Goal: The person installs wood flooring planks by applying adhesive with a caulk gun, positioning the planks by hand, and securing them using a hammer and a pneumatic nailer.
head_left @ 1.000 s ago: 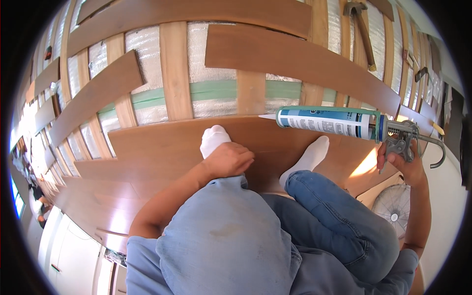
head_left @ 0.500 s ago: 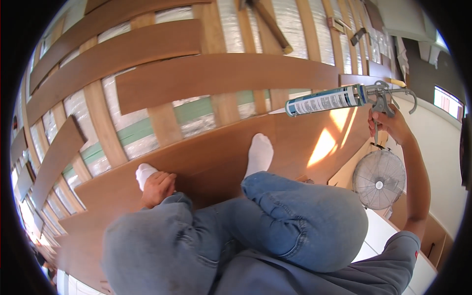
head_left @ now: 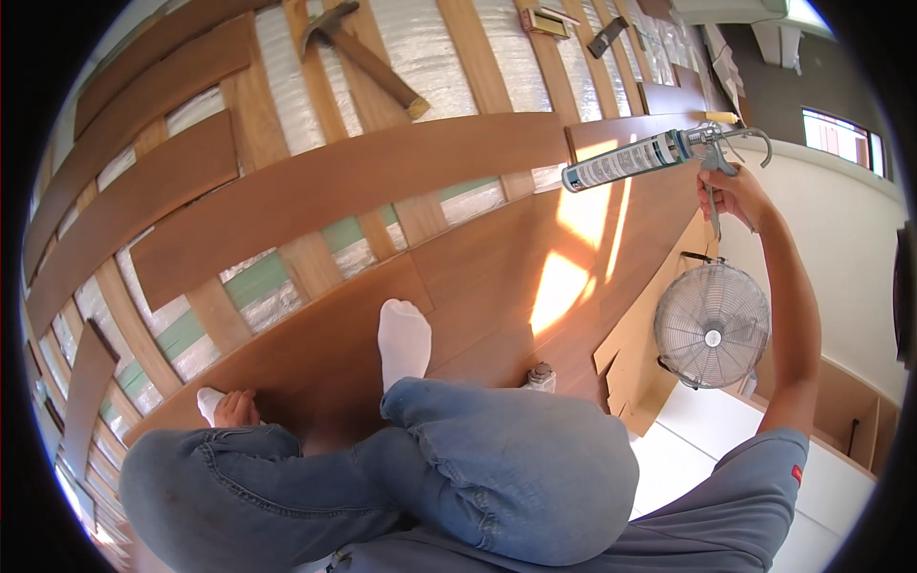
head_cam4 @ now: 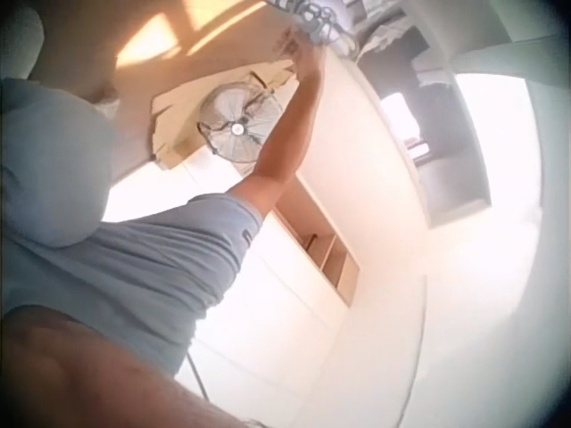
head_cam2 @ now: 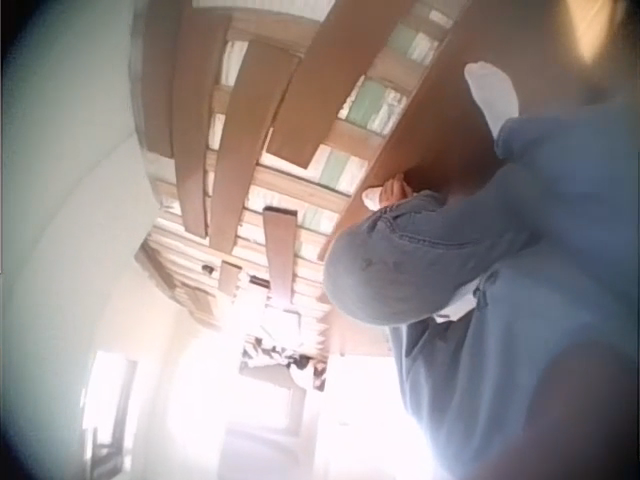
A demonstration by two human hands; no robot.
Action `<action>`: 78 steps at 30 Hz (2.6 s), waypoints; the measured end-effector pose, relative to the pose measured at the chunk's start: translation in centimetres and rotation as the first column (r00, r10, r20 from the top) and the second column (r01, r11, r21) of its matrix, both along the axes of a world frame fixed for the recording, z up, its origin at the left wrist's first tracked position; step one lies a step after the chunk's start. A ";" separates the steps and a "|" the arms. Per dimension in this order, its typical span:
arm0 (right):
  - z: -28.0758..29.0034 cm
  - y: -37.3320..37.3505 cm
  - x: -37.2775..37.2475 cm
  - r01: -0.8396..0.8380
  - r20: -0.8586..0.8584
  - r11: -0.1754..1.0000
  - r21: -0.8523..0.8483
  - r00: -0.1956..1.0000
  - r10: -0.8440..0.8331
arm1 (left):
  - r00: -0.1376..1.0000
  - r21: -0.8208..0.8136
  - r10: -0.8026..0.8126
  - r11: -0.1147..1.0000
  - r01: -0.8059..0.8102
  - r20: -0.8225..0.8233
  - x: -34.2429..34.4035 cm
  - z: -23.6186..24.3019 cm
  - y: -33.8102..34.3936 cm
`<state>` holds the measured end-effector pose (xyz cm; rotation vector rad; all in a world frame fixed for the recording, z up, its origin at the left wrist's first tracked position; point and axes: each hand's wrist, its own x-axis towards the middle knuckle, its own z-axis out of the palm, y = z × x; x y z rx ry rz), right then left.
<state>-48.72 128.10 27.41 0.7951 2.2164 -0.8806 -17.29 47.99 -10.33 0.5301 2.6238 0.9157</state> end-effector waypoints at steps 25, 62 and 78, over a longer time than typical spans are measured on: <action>-1.8 -1.6 10.2 0.320 -0.367 0.891 -0.323 0.825 -0.429 | 0.971 0.012 0.193 0.981 -0.193 -0.141 -5.2 6.1 8.2; -36.8 -22.4 -22.3 -0.108 -0.420 0.603 0.790 0.621 0.662 | 0.552 0.041 0.689 0.608 -0.793 0.470 -20.9 -2.2 -10.3; -33.6 -34.9 16.5 -0.543 -0.396 0.738 0.400 0.624 0.674 | 0.561 0.048 0.703 0.604 -0.795 0.436 -20.8 -2.1 -9.8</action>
